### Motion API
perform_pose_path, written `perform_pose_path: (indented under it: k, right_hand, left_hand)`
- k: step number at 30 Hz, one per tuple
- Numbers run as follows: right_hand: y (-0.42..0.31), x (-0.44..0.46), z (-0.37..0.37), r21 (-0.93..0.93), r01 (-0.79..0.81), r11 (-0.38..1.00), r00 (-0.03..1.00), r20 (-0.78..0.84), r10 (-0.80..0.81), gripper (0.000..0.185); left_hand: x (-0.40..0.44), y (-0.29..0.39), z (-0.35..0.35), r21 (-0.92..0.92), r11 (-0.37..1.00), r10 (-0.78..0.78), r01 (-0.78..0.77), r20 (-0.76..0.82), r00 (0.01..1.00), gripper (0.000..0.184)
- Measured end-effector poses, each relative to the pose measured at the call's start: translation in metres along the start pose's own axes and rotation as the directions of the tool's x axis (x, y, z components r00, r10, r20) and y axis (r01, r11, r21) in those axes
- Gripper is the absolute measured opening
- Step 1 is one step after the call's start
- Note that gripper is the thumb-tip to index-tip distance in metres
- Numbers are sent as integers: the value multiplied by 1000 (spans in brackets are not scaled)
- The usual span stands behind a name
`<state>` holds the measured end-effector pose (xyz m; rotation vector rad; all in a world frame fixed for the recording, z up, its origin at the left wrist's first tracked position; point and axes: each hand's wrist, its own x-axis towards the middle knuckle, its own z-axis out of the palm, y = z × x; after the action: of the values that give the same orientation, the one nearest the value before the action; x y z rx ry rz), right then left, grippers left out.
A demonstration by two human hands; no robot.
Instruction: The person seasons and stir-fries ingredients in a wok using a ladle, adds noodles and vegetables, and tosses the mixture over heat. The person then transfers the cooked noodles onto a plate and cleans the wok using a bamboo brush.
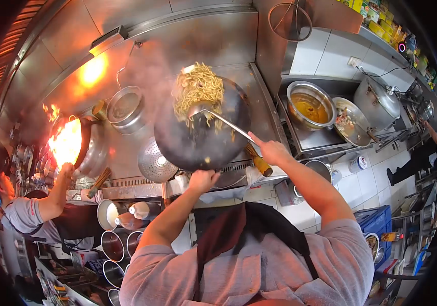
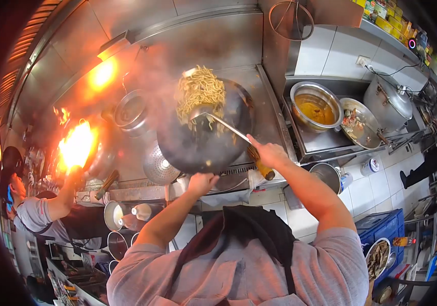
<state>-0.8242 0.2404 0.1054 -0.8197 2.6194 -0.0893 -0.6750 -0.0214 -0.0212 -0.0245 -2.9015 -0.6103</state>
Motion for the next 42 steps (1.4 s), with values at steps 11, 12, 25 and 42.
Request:
perform_pose_path:
  k: [11, 12, 25, 42]
  right_hand:
    - [59, 9, -43, 30, 297, 954, 954, 35, -298, 84]
    - [38, 17, -33, -31, 140, 990, 988, 64, -137, 83]
    - [74, -9, -69, 166, 276, 947, 946, 130, -298, 82]
    - [64, -73, -66, 229, 182, 956, 972, 103, -210, 76]
  left_hand:
    - [113, -10, -23, 54, 996, -63, 75, -191, 980, 36]
    - [103, -16, -1, 51, 996, -57, 68, -180, 982, 35]
    - [107, 9, -70, 15, 997, -79, 81, -81, 994, 37]
    - [62, 4, -23, -168, 986, -32, -25, -326, 945, 48]
